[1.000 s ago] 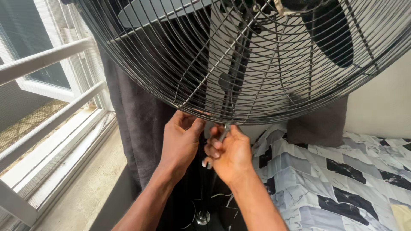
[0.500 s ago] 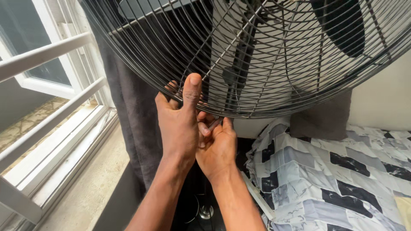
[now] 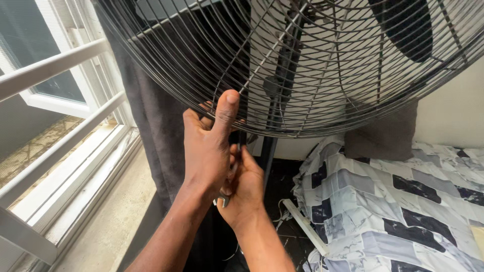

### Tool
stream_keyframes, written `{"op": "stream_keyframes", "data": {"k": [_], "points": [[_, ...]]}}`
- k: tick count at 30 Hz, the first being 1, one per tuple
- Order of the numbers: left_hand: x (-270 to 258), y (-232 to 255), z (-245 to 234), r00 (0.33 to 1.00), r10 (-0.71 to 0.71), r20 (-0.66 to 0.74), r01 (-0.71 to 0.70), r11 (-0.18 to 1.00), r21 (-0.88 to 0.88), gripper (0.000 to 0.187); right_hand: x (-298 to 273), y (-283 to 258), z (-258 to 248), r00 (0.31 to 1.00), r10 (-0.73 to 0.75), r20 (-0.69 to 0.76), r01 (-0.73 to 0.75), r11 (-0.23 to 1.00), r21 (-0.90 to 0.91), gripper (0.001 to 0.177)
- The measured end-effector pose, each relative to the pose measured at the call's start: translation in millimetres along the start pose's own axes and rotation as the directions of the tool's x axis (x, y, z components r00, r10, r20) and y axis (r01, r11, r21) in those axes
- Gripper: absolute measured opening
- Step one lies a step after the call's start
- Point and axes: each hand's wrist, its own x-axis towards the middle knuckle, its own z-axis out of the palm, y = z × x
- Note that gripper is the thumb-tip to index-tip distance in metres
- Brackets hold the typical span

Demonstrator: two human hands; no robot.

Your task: The person uses a wrench to tighten bolts on the front cage of a standing fan. They work around the perimeter of the fan cage, securing multiple fasteners to reattach the protective grill.

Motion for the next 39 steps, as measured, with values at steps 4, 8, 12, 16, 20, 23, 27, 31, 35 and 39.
{"op": "stream_keyframes", "data": {"k": [4, 8, 12, 16, 20, 23, 27, 31, 35, 39], "points": [[-1, 7, -5, 0.987, -0.13, 0.091, 0.134, 0.99, -0.038, 0.069, -4, -15, 1, 0.991, -0.028, -0.128, 0.029, 1.0, 0.006, 0.037], [-1, 6, -4, 0.999, 0.004, 0.038, -0.009, 0.994, 0.112, 0.072, -13, -23, 12, 0.928, -0.244, -0.283, 0.168, 0.949, -0.266, 0.018], [0, 4, -3, 0.996, -0.053, 0.065, 0.044, 0.989, 0.138, 0.075, -19, -20, 29, 0.8, -0.499, -0.334, 0.232, 0.77, -0.594, 0.035], [5, -1, 0, 0.991, -0.002, 0.135, -0.01, 0.996, 0.089, 0.077, -17, -23, 39, 0.728, -0.582, -0.361, 0.197, 0.683, -0.704, 0.038], [9, -12, -1, 0.99, 0.008, 0.137, -0.026, 0.991, 0.131, 0.08, -18, -22, 37, 0.7, -0.664, -0.263, 0.161, 0.506, -0.847, 0.044], [15, -21, -3, 0.986, 0.076, 0.148, -0.099, 0.983, 0.157, 0.08, -8, -25, 35, 0.76, -0.529, -0.377, 0.142, 0.702, -0.698, 0.036], [13, -25, -3, 0.984, 0.025, 0.177, -0.047, 0.992, 0.121, 0.083, -6, -33, 27, 0.884, -0.315, -0.345, 0.103, 0.852, -0.513, 0.024], [11, -28, 1, 0.982, 0.001, 0.191, -0.012, 0.998, 0.056, 0.086, -14, -67, 7, 0.975, -0.125, -0.182, 0.011, 0.85, -0.526, 0.027], [8, -30, 6, 0.983, 0.086, 0.165, -0.084, 0.996, -0.02, 0.085, -21, -94, 7, 0.967, -0.156, -0.2, 0.024, 0.842, -0.538, 0.023], [9, -33, 10, 0.982, 0.085, 0.167, -0.068, 0.992, -0.107, 0.082, -23, -83, 17, 0.962, -0.183, -0.201, 0.018, 0.78, -0.626, 0.023]]}}
